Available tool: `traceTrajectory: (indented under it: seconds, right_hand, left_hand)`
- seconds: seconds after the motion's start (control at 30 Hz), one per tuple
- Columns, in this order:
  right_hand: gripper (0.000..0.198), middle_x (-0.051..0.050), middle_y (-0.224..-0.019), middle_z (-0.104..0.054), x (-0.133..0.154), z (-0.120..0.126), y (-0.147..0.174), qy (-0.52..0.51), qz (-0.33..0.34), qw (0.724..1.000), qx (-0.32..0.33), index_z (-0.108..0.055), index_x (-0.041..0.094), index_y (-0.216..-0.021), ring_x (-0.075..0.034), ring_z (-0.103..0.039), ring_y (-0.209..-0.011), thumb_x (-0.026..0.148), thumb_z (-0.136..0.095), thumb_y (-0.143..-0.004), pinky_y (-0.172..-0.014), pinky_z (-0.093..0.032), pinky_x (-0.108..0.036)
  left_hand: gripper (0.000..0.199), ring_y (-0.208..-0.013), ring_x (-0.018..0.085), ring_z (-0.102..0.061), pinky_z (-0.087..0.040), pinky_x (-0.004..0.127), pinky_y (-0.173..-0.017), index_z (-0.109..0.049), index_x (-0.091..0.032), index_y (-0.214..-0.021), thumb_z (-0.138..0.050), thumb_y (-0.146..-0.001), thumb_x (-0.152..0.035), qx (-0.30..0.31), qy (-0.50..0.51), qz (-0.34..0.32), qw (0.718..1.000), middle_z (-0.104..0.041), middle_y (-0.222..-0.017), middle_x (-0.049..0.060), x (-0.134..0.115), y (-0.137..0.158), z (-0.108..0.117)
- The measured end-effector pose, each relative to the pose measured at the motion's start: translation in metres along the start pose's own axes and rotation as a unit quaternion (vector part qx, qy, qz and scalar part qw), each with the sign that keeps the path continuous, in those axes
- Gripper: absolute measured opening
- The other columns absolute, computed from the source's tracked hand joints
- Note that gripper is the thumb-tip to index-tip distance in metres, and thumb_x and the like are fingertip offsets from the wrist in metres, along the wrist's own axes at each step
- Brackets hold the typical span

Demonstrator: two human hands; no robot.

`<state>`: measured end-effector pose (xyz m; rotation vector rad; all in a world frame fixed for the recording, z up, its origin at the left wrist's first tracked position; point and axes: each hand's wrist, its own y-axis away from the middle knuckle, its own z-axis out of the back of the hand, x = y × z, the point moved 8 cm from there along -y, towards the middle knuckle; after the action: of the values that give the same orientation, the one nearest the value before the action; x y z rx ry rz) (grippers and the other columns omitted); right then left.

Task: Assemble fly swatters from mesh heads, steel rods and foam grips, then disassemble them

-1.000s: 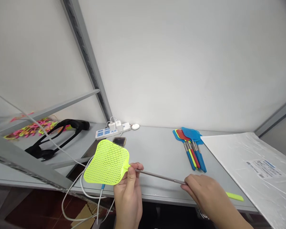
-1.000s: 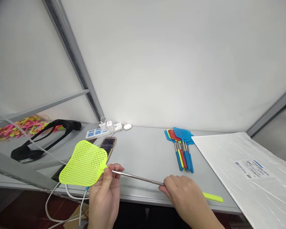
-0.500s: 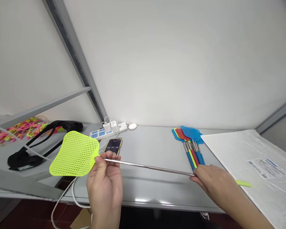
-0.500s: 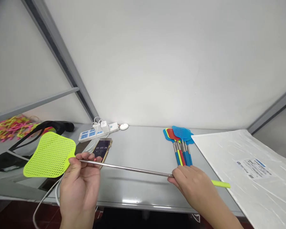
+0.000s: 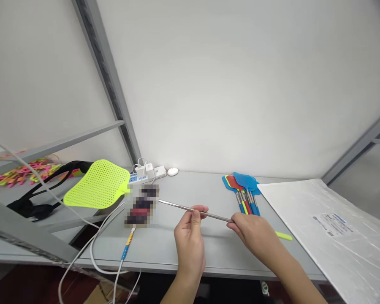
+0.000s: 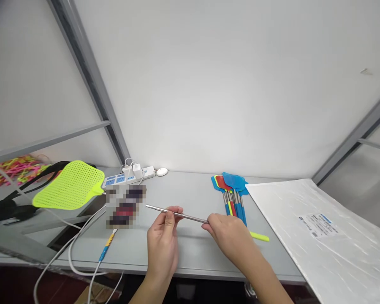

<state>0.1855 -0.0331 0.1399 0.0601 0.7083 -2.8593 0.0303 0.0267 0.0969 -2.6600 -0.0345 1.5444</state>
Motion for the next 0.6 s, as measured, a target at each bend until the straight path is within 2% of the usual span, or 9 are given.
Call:
traceTrajectory:
  seconds: [0.2, 0.3, 0.4, 0.5, 0.6]
  right_hand:
    - [0.035, 0.002, -0.059, -0.055, -0.046, -0.011, 0.02, 0.042, 0.007, 0.999, -0.003, -0.045, 0.023, -0.074, -0.016, -0.051, -0.049, 0.038, -0.033, -0.102, -0.05, -0.024, -0.029]
    - [0.033, 0.003, -0.058, -0.052, -0.066, -0.012, 0.029, 0.055, 0.017, 0.998, -0.019, -0.044, 0.022, -0.072, -0.015, -0.049, -0.048, 0.034, -0.035, -0.102, -0.05, -0.027, -0.028]
    - [0.031, 0.003, -0.062, -0.053, -0.076, -0.008, 0.028, 0.065, 0.038, 0.996, -0.041, -0.046, 0.022, -0.073, -0.014, -0.048, -0.05, 0.031, -0.04, -0.101, -0.052, -0.029, -0.027]
    - [0.028, 0.002, -0.064, -0.053, -0.081, -0.002, 0.02, 0.063, 0.04, 0.995, -0.065, -0.05, 0.021, -0.077, -0.013, -0.048, -0.051, 0.032, -0.042, -0.1, -0.052, -0.03, -0.027]
    - [0.028, 0.003, -0.063, -0.052, -0.078, -0.002, 0.011, 0.054, 0.026, 0.995, -0.085, -0.051, 0.02, -0.077, -0.013, -0.048, -0.05, 0.033, -0.042, -0.1, -0.051, -0.028, -0.026]
  left_hand:
    - [0.028, -0.092, 0.016, -0.059, -0.05, 0.03, -0.084, -0.071, -0.017, -0.086, -0.072, -0.081, -0.044, -0.078, 0.084, 0.01, 0.993, -0.066, -0.097, 0.005, -0.011, -0.027, 0.011]
    - [0.027, -0.092, 0.015, -0.059, -0.05, 0.029, -0.084, -0.071, -0.017, -0.084, -0.075, -0.078, -0.043, -0.093, 0.109, 0.003, 0.99, -0.065, -0.095, 0.004, -0.019, -0.039, 0.011]
    - [0.025, -0.092, 0.015, -0.059, -0.05, 0.029, -0.084, -0.07, -0.017, -0.084, -0.075, -0.079, -0.041, -0.09, 0.119, -0.016, 0.989, -0.064, -0.093, 0.003, -0.026, -0.051, 0.009]
    - [0.022, -0.092, 0.013, -0.059, -0.05, 0.029, -0.086, -0.069, -0.019, -0.086, -0.071, -0.082, -0.041, -0.115, 0.137, -0.054, 0.982, -0.064, -0.092, 0.001, -0.026, -0.06, 0.015]
    - [0.028, -0.096, 0.015, -0.061, -0.049, 0.031, -0.087, -0.068, -0.021, -0.097, -0.066, -0.086, -0.046, -0.1, 0.115, -0.032, 0.988, -0.067, -0.096, 0.003, -0.008, -0.063, 0.012]
